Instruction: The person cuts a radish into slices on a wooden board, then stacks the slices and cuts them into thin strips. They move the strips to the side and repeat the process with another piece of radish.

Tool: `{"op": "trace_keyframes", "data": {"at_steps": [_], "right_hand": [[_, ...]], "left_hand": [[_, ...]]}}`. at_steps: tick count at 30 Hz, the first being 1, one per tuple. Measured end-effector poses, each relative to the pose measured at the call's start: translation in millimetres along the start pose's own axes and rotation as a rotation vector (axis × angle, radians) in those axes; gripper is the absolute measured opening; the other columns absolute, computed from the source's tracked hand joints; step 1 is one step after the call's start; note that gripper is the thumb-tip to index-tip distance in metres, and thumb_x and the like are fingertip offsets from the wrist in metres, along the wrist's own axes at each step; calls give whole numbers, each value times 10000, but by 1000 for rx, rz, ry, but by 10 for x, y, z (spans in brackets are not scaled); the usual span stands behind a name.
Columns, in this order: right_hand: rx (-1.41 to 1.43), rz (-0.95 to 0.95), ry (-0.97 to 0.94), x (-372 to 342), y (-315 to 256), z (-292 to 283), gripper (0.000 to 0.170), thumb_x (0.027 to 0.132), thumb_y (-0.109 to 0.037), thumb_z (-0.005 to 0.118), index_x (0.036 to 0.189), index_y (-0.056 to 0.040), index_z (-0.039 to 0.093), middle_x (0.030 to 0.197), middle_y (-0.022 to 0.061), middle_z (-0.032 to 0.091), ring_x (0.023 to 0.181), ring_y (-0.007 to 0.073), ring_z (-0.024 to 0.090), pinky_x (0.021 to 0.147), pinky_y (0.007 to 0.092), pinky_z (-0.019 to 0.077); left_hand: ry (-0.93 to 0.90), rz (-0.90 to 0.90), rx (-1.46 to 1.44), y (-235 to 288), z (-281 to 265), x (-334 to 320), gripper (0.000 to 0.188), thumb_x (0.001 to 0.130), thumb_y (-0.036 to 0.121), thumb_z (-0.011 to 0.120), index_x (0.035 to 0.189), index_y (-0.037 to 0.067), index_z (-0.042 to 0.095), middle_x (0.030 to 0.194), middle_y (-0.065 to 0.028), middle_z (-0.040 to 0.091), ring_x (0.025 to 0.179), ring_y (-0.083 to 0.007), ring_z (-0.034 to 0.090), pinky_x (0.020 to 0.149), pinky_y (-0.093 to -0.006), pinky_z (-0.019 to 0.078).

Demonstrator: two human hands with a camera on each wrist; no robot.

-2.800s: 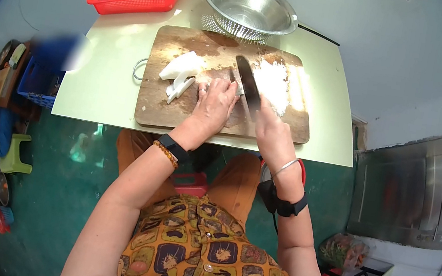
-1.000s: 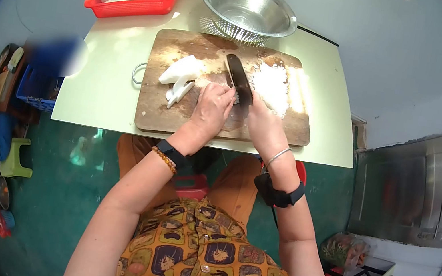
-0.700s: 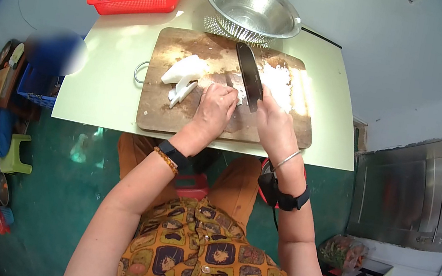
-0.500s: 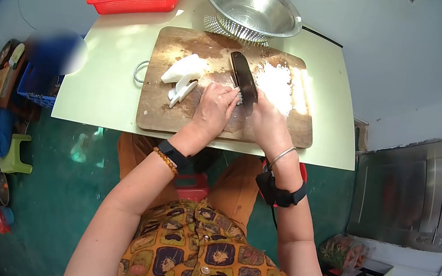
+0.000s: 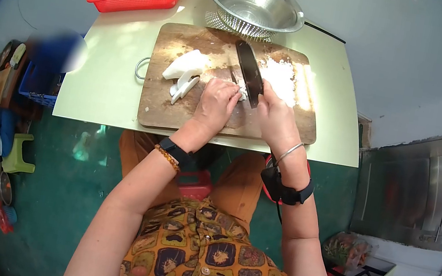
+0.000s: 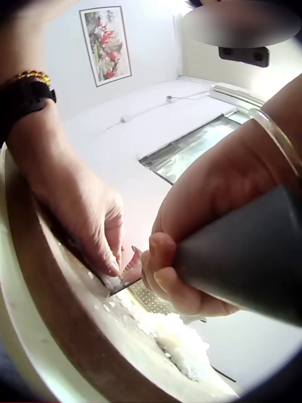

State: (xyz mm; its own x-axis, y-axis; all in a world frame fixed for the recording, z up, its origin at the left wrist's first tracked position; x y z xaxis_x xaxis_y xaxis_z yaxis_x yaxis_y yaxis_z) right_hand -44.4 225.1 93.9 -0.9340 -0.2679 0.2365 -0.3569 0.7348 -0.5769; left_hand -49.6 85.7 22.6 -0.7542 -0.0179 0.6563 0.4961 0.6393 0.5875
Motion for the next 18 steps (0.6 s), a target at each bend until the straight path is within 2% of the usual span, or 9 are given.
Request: {"op": "trace_keyframes", "data": {"at_steps": [4, 7, 11, 14, 17, 18], "right_hand": [[51, 19, -1, 2, -57, 7, 369, 878, -101, 509, 1244, -49, 502, 834, 260, 624, 798, 425, 610, 703, 490, 489], [-107, 54, -49, -28, 83, 188, 370, 877, -89, 503, 1244, -47, 494, 842, 250, 628, 802, 422, 612, 703, 487, 492], [-52, 15, -45, 15, 99, 172, 375, 871, -78, 501, 1244, -44, 489, 859, 254, 627, 815, 421, 611, 717, 488, 491], [11, 6, -47, 37, 111, 169, 365, 868, -79, 506, 1230, -37, 499, 875, 262, 623, 825, 423, 609, 725, 488, 488], [37, -9, -20, 15, 132, 157, 354, 870, -83, 508, 1220, -31, 506, 880, 261, 620, 826, 425, 606, 723, 485, 486], [33, -11, -9, 14, 105, 121, 351, 872, -85, 509, 1219, -29, 508, 873, 261, 620, 822, 426, 605, 718, 485, 486]], "left_hand": [[8, -30, 2, 4, -2, 0, 142, 766, 85, 680, 869, -14, 679, 904, -130, 662, 881, -298, 585, 792, -379, 466], [5, -53, -13, -11, -10, -14, 143, 764, 86, 681, 869, -12, 682, 913, -133, 661, 879, -301, 587, 788, -378, 471], [-43, -66, 6, -24, 1, 0, 163, 764, 89, 684, 890, -15, 682, 945, -149, 657, 878, -308, 591, 796, -375, 473], [18, -30, 33, -31, -16, -11, 197, 758, 108, 696, 909, -17, 680, 967, -162, 655, 905, -307, 598, 814, -371, 476], [113, -75, -49, 31, -90, -20, 212, 754, 112, 696, 925, -13, 677, 972, -172, 654, 924, -306, 606, 829, -365, 481], [96, -89, -60, 23, -86, -24, 206, 752, 108, 694, 920, -10, 679, 968, -169, 654, 923, -306, 609, 830, -365, 482]]}}
Point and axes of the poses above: each hand's wrist, its own x-axis towards the middle knuckle, its own z-axis out of the palm, y = z × x, the point moved 4 cm from there along x, towards the middle knuckle
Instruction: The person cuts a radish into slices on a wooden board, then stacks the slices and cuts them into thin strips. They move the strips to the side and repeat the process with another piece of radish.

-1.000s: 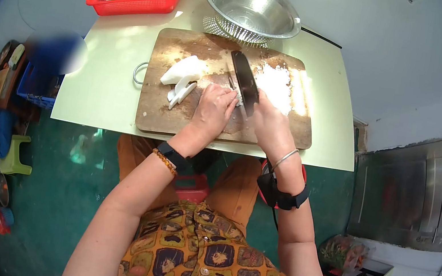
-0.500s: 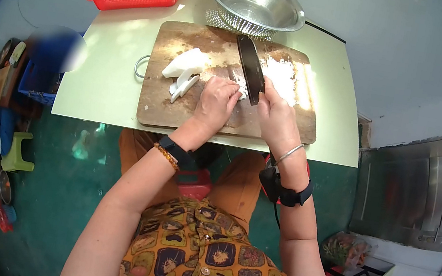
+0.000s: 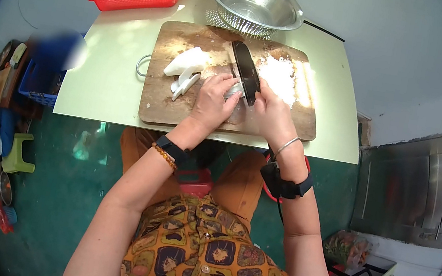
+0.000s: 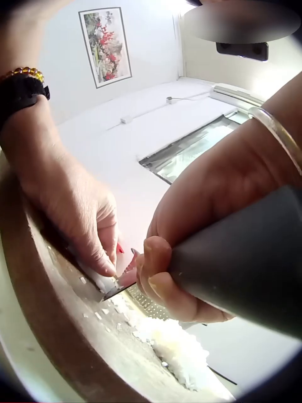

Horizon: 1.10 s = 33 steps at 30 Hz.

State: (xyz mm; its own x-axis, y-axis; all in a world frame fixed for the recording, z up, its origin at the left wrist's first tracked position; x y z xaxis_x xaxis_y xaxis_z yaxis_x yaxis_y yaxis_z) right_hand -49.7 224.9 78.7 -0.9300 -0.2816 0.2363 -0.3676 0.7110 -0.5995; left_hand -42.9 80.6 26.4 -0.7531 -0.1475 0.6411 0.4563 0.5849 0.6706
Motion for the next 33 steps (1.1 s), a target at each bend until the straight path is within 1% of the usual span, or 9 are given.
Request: {"op": "trace_keyframes", "data": {"at_steps": [5, 7, 10, 12, 19, 22, 25, 28, 33], "right_hand": [[-11, 13, 5, 18, -187, -133, 351, 878, -95, 509, 1223, -30, 507, 838, 259, 619, 806, 429, 606, 705, 485, 488], [-17, 23, -9, 32, -202, -122, 352, 879, -101, 510, 1225, -32, 506, 830, 259, 619, 804, 428, 606, 704, 486, 489], [-112, 10, -38, 18, -33, 66, 358, 879, -104, 513, 1230, -34, 504, 834, 257, 619, 799, 428, 606, 700, 490, 486], [-89, -7, -10, 30, 3, 94, 365, 879, -103, 512, 1238, -41, 498, 831, 256, 620, 790, 430, 606, 695, 496, 486], [-45, 15, 13, 57, -210, -42, 384, 877, -99, 511, 1258, -61, 484, 826, 250, 625, 777, 434, 606, 690, 502, 485], [-153, 28, -21, 28, -45, 124, 383, 878, -104, 511, 1257, -60, 488, 832, 249, 624, 776, 433, 605, 688, 498, 484], [-57, -53, 5, 66, -60, 54, 382, 879, -110, 505, 1258, -61, 489, 821, 256, 621, 766, 437, 604, 690, 507, 484], [-42, 34, 9, 89, -192, -99, 384, 878, -109, 498, 1258, -51, 485, 826, 261, 621, 774, 440, 604, 702, 510, 484], [-94, 43, -40, 40, -33, 84, 391, 873, -94, 497, 1260, -39, 479, 841, 264, 619, 794, 438, 602, 712, 500, 485]], "left_hand": [[-107, -36, -30, -83, 35, -8, 156, 751, 72, 671, 885, -4, 685, 943, -152, 660, 898, -302, 619, 817, -364, 489], [-93, -12, -17, -67, 32, 0, 135, 753, 63, 664, 867, -8, 684, 928, -143, 661, 894, -299, 618, 812, -364, 489], [-93, 16, -7, -67, 40, -10, 114, 759, 52, 654, 849, -11, 681, 908, -134, 661, 882, -297, 615, 802, -364, 488], [-96, 16, -12, -69, 42, 9, 106, 761, 49, 650, 842, -12, 678, 898, -132, 660, 873, -296, 614, 796, -365, 487], [-90, 8, -24, -63, 26, 8, 103, 760, 52, 650, 836, -12, 677, 894, -132, 658, 865, -294, 612, 789, -368, 486], [-96, 15, -21, -59, 41, -11, 100, 761, 51, 648, 833, -11, 676, 894, -131, 656, 865, -295, 611, 789, -368, 486], [-93, 8, -25, -68, 32, 5, 98, 759, 50, 647, 831, -10, 675, 891, -130, 653, 861, -296, 609, 786, -367, 485], [-88, 15, -28, -50, 21, 15, 96, 758, 48, 648, 829, -11, 675, 885, -129, 651, 854, -296, 608, 781, -365, 484], [-88, 12, -34, -58, 40, 22, 92, 757, 42, 649, 826, -15, 671, 878, -128, 650, 847, -297, 607, 777, -365, 483]]}}
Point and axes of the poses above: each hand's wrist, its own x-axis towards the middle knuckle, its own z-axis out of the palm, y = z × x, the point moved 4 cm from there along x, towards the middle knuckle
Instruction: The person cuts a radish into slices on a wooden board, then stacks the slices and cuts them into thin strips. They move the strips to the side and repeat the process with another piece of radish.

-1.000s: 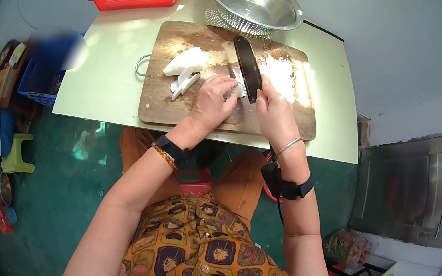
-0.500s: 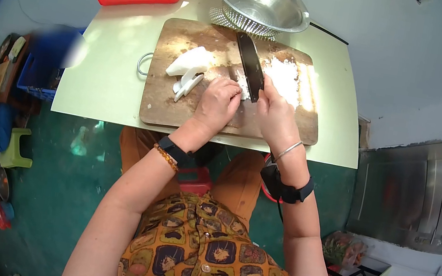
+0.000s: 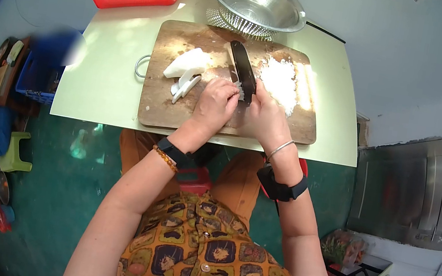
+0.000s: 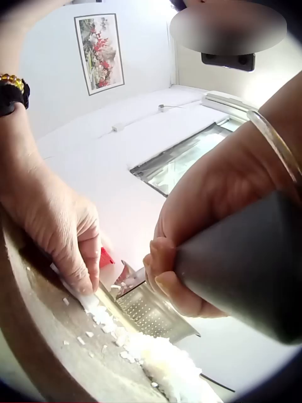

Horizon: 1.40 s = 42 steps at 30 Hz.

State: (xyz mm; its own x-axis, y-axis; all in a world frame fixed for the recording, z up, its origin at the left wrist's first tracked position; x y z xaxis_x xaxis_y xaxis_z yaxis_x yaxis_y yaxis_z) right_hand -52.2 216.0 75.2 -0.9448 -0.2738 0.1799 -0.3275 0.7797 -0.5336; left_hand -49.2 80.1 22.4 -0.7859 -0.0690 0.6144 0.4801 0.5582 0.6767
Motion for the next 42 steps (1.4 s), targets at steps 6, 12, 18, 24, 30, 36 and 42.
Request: {"op": "trace_keyframes", "data": {"at_steps": [6, 12, 18, 24, 30, 36, 42], "right_hand": [[64, -46, 52, 13, -125, -142, 374, 874, -97, 498, 1243, -45, 483, 795, 254, 620, 756, 430, 606, 680, 507, 484], [17, -93, 23, 38, 71, 72, 387, 878, -118, 479, 1262, -80, 448, 820, 262, 624, 751, 458, 600, 680, 545, 478], [-108, -88, 30, 7, -113, 112, 396, 816, -109, 526, 1186, -11, 424, 793, 235, 642, 727, 409, 636, 643, 486, 515], [7, 94, 27, 34, 3, 227, 367, 768, -147, 628, 1047, 3, 441, 842, 249, 644, 818, 412, 646, 689, 451, 531], [22, 69, 27, 14, 0, 210, 353, 823, -149, 562, 1113, 5, 430, 783, 241, 646, 756, 403, 651, 629, 466, 520], [33, 29, -20, -16, -8, 139, 460, 816, -174, 584, 1180, 26, 388, 778, 240, 644, 766, 392, 653, 625, 453, 514], [197, 145, -88, -69, -4, 183, 551, 825, -182, 574, 1250, 74, 335, 844, 284, 625, 775, 420, 632, 659, 455, 504]], "left_hand": [[8, 13, 14, -9, 7, -23, 88, 755, 36, 648, 824, -15, 666, 872, -123, 647, 840, -297, 607, 772, -367, 483], [7, 48, 27, -30, 0, -15, 101, 759, 49, 641, 838, -10, 666, 887, -127, 650, 843, -302, 610, 772, -366, 487], [-63, -16, 41, -122, 39, -46, 151, 784, 79, 607, 898, 6, 675, 915, -131, 647, 859, -310, 601, 790, -384, 479], [-152, -8, 64, -154, 35, -52, 180, 835, 80, 588, 963, -33, 646, 1004, -182, 632, 950, -336, 593, 868, -387, 456], [-163, -4, -24, -312, 89, -50, 171, 826, 49, 611, 964, -46, 642, 991, -160, 633, 917, -291, 611, 823, -353, 477], [-153, -11, -1, -333, 90, -46, 176, 823, 53, 624, 967, -45, 648, 1000, -156, 631, 917, -282, 615, 815, -345, 483], [-143, -26, 44, -257, 61, -57, 178, 815, 74, 627, 953, -29, 668, 1012, -173, 651, 936, -307, 617, 847, -369, 474]]}}
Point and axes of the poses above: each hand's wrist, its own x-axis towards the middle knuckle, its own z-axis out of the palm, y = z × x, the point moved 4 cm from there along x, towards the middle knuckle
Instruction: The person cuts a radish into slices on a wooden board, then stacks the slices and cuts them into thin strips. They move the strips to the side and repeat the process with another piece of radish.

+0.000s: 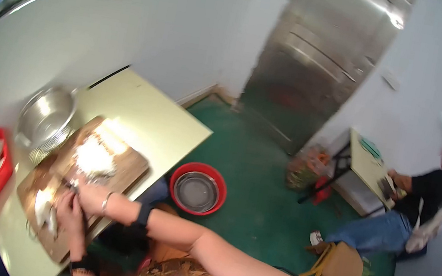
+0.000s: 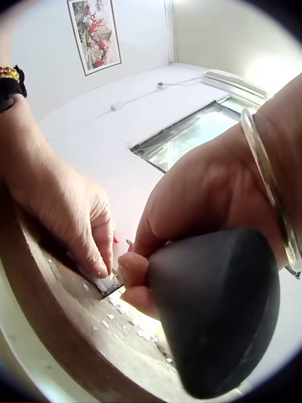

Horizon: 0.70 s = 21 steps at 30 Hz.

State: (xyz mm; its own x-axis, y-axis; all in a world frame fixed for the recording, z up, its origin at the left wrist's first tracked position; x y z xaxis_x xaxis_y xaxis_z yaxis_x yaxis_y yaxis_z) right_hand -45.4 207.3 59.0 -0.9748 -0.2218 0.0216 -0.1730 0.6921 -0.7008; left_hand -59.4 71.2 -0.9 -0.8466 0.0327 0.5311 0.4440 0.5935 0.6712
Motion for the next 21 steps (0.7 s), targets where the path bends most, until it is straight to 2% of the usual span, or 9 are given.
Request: {"op": "trace_keyframes", "data": {"at_steps": [2, 5, 6, 7, 12, 16, 19, 20, 21], "right_hand": [[15, 20, -14, 20, 111, 36, 519, 847, -182, 525, 1254, 80, 337, 825, 294, 614, 781, 430, 623, 698, 477, 494], [81, 88, -37, -63, 135, -111, 470, 854, -181, 512, 1275, -8, 393, 1001, 351, 574, 896, 471, 584, 791, 511, 469], [101, -31, 19, -88, 188, -105, 493, 857, -186, 528, 1303, -26, 392, 1016, 323, 586, 902, 479, 578, 803, 501, 470], [83, -179, 132, -68, 344, -17, 506, 874, -191, 536, 1337, -53, 381, 961, 258, 625, 768, 403, 639, 705, 456, 514], [323, 2, 30, -207, 103, -218, 384, 894, -136, 541, 1259, -25, 496, 1081, 267, 595, 1015, 397, 583, 851, 394, 467], [301, -43, 99, -173, 110, -211, 386, 934, -163, 504, 1297, -34, 477, 1051, 261, 608, 960, 386, 611, 807, 384, 479], [166, -37, 117, -216, 11, -287, 394, 950, -174, 486, 1319, -38, 461, 1007, 252, 625, 896, 382, 631, 764, 382, 492], [140, -81, 148, -230, -2, -287, 400, 942, -169, 497, 1322, -48, 461, 915, 259, 624, 808, 393, 634, 701, 389, 497], [125, -80, 134, -247, -22, -287, 403, 939, -163, 500, 1324, -52, 458, 894, 263, 616, 799, 399, 628, 690, 395, 493]], "left_hand": [[32, 7, 34, 158, -42, 6, 183, 806, 85, 636, 952, -18, 675, 1011, -172, 659, 939, -310, 621, 848, -374, 478], [79, -16, 82, 192, -64, -5, 189, 802, 103, 641, 953, -4, 680, 1004, -162, 666, 931, -308, 624, 835, -378, 484], [78, -40, 15, 166, -52, -6, 190, 792, 100, 642, 949, -2, 676, 999, -157, 665, 917, -309, 627, 821, -377, 487], [92, -4, -15, 216, -82, 11, 180, 777, 88, 643, 928, -6, 668, 983, -159, 662, 908, -320, 623, 815, -378, 489], [162, 43, -61, 257, -102, 13, 132, 766, 61, 655, 866, -24, 663, 910, -179, 648, 866, -341, 611, 803, -390, 482], [202, 5, -49, 233, -131, -15, 212, 730, 97, 693, 918, 0, 679, 1027, -145, 650, 952, -301, 610, 838, -366, 485], [204, -2, -59, 273, -159, -30, 222, 722, 93, 689, 920, -7, 676, 1031, -151, 646, 949, -299, 611, 843, -360, 485], [226, 14, -49, 284, -158, -36, 202, 714, 79, 683, 894, -12, 673, 1002, -150, 647, 933, -302, 612, 834, -360, 486], [210, 4, -47, 261, -134, -46, 193, 713, 75, 681, 885, -12, 672, 991, -149, 647, 925, -303, 612, 829, -361, 487]]}}
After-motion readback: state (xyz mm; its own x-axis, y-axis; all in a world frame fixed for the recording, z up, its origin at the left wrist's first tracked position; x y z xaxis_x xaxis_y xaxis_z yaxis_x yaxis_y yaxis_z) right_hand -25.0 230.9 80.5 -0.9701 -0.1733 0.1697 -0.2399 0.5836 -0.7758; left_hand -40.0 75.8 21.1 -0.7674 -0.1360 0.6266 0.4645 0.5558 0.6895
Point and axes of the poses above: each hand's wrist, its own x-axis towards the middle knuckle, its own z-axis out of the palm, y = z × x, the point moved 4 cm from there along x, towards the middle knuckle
